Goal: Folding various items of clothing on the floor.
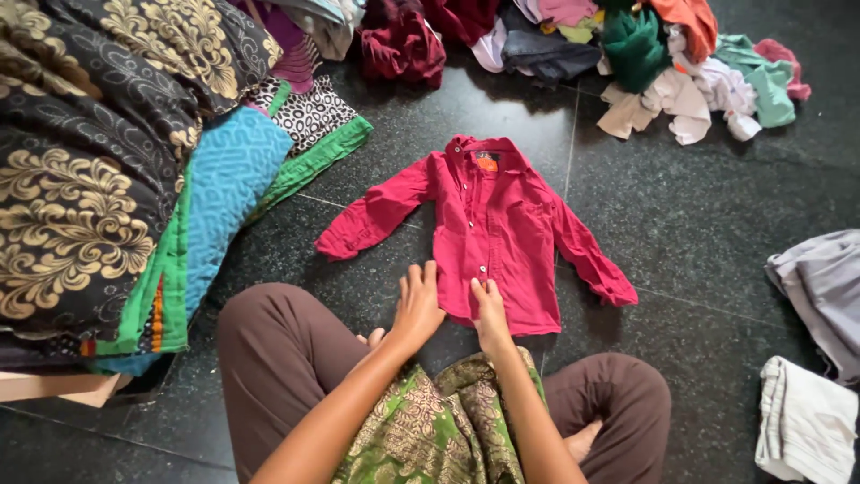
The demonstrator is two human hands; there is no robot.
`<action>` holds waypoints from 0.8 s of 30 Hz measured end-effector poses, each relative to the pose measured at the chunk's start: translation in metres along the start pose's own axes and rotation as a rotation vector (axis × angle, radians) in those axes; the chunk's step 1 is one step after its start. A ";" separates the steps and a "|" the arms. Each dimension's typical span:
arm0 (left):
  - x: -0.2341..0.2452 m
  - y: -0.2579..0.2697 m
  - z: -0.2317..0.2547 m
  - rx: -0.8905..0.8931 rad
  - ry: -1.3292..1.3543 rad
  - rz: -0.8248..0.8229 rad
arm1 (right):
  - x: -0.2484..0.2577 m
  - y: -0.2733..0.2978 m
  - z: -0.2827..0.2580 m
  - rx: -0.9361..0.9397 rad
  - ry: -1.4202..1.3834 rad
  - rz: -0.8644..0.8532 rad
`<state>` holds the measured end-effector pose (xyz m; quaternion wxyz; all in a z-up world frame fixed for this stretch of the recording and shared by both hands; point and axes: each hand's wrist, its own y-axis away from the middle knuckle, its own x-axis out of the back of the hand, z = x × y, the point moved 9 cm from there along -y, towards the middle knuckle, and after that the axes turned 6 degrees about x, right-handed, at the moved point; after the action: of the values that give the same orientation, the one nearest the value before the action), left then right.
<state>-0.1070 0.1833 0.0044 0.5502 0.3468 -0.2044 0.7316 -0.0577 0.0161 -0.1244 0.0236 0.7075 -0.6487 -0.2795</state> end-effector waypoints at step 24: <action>0.012 -0.273 -0.016 -0.059 0.162 0.273 | 0.012 0.046 -0.025 0.213 0.645 0.120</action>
<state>0.1448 0.2871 -0.0205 0.4701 0.2392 -0.2257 0.8190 -0.0884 -0.0109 -0.0893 0.1700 0.7183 -0.6740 0.0296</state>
